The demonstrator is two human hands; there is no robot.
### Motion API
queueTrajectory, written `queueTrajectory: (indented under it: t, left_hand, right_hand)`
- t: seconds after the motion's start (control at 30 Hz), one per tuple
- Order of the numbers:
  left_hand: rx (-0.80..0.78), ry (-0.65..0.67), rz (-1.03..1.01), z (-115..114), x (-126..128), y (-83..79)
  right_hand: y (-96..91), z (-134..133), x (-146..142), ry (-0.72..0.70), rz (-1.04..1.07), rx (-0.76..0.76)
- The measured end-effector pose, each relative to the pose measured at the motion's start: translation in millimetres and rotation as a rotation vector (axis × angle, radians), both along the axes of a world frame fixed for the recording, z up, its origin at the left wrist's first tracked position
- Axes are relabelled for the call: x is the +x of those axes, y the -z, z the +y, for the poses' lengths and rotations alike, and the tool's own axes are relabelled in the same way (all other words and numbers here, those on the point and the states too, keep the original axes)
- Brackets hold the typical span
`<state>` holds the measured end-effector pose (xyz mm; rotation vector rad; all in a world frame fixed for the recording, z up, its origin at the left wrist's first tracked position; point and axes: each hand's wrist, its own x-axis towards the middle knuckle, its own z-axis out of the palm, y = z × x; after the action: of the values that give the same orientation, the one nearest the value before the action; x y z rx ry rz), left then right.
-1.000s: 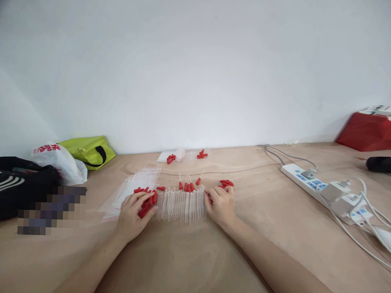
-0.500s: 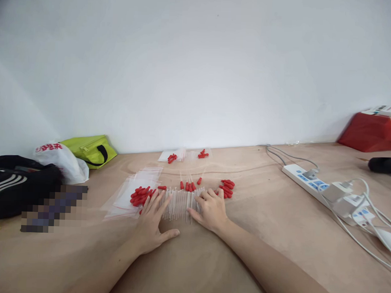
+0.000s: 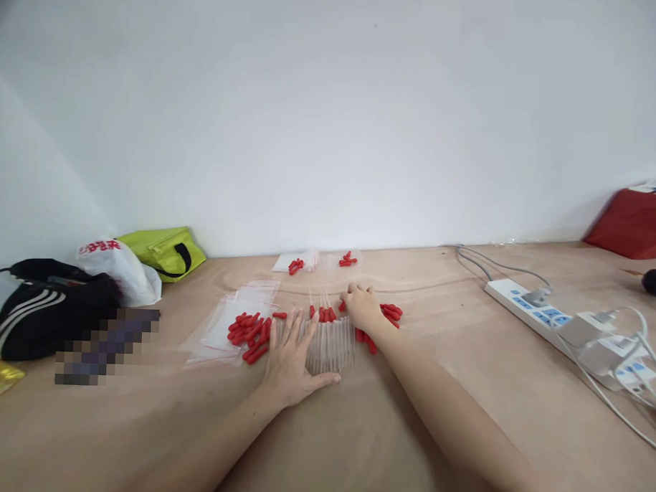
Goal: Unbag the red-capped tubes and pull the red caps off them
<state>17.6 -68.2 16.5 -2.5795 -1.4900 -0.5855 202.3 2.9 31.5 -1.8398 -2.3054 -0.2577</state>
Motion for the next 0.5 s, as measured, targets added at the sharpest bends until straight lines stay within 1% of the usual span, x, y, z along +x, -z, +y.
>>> queueTrajectory:
  t: [0.1, 0.27, 0.4, 0.5]
  left_hand:
    - [-0.052, -0.020, 0.007, 2, 2, -0.1]
    - [-0.101, -0.014, -0.001, 6, 2, -1.4]
    - [-0.100, 0.001, -0.016, 9, 3, -0.4]
    - [-0.096, 0.002, -0.021, 10, 4, -0.1]
  right_hand:
    - [-2.3, 11, -3, -0.040, -0.052, -0.038]
    - [-3.5, 20, -3, -0.135, -0.117, -0.061]
    - [-3.3, 23, 1, -0.259, -0.169, -0.019]
    - [-4.9, 24, 5, -0.316, -0.184, 0.046]
